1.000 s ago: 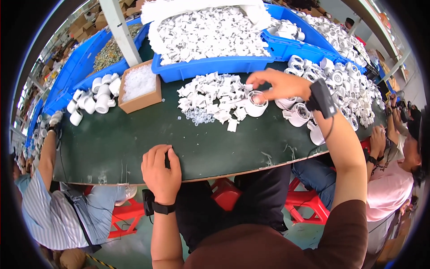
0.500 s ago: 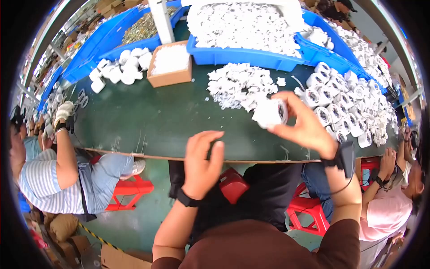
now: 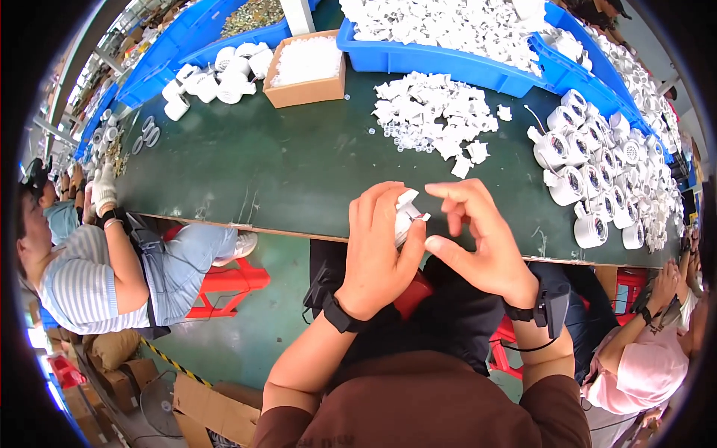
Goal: The person assembles camera components by hand, picking up a white housing and a small white component, inserting the component into the housing, and threading a wire through the assembly. They repeat this process for several units, placing each completed piece on the green workbench.
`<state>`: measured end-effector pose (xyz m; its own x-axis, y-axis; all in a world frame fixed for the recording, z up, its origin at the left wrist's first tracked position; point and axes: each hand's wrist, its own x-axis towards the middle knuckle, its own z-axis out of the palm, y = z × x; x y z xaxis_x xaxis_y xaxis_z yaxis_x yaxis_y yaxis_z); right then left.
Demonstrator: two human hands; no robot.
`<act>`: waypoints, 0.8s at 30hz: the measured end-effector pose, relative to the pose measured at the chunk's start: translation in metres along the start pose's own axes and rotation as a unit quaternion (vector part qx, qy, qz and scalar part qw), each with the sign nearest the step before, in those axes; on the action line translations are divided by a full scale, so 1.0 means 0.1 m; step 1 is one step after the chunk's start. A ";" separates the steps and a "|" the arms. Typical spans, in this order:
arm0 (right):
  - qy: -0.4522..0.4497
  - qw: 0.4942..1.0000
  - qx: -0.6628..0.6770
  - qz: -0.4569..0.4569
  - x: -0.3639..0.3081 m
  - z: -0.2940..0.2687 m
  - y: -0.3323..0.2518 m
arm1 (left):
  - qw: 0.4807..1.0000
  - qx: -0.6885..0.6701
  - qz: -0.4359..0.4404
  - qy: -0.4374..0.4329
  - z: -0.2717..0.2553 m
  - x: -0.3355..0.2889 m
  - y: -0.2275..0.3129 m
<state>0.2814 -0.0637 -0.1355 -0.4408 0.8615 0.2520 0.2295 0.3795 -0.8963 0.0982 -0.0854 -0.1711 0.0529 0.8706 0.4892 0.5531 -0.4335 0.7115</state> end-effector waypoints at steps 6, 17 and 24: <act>0.010 0.990 0.144 -0.002 0.17 0.08 -0.12 | 1.000 -0.001 0.029 -0.007 0.01 0.09 0.00; 0.122 0.982 0.113 0.086 0.17 0.27 0.12 | 0.994 -0.091 -0.052 -0.033 -0.06 0.25 -0.01; 0.101 0.989 0.106 0.034 0.11 0.23 0.13 | 0.993 -0.102 -0.056 -0.027 -0.06 0.26 -0.02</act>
<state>0.2590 -0.0571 -0.1525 -0.2438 0.9406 0.2365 0.0562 0.2571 -0.9647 0.0935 -0.0637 -0.1566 0.0483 0.9244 0.3783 0.3784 -0.3674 0.8496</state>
